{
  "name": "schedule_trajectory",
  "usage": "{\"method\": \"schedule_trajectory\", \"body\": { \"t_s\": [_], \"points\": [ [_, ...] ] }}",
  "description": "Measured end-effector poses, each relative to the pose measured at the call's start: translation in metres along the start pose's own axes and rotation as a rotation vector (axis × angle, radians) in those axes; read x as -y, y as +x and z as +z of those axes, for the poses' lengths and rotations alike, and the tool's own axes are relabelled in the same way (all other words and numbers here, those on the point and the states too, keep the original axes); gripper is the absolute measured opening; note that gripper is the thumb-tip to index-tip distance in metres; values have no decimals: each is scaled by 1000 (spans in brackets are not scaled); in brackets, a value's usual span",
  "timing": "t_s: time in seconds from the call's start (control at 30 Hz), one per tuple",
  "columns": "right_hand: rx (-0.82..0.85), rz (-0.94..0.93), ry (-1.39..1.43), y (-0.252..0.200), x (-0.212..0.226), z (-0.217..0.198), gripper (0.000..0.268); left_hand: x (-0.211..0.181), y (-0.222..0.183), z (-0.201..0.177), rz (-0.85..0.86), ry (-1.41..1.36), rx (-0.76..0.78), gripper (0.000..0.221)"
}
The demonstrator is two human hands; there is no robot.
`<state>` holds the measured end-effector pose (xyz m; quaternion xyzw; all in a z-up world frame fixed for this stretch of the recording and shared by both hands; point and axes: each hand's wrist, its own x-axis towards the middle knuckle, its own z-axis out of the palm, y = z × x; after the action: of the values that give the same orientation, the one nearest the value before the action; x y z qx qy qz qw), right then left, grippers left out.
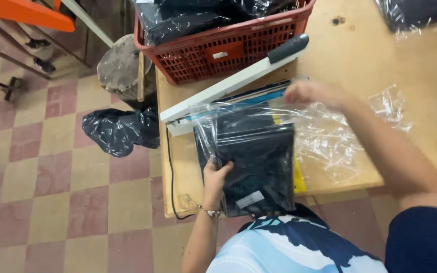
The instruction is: Sealing black items inside clear plastic bags using a manual impulse heat sealer
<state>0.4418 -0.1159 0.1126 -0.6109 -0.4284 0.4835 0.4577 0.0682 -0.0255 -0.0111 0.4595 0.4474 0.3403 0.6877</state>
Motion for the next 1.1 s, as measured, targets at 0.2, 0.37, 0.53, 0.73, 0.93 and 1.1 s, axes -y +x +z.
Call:
{"method": "schedule_trajectory", "body": {
  "t_s": [0.2,0.37,0.53,0.73,0.93,1.1],
  "points": [
    [-95,230,74,57,-83,43,50,20,43,-6,-220,-119,-101,36],
    [-356,153,20,122,-133,50,22,40,84,-25,-170,118,-92,47],
    [-393,69,-257,147,-132,41,21,72,155,-67,-41,464,-210,47],
    [-266,271,160,126,-101,46,40,36,197,-55,177,383,-477,15],
    [-498,121,-287,137,-134,61,16,38,220,-56,163,449,-595,20],
    [-633,176,-530,152,-140,52,24,23,222,-52,159,391,-706,10]
  ]
}}
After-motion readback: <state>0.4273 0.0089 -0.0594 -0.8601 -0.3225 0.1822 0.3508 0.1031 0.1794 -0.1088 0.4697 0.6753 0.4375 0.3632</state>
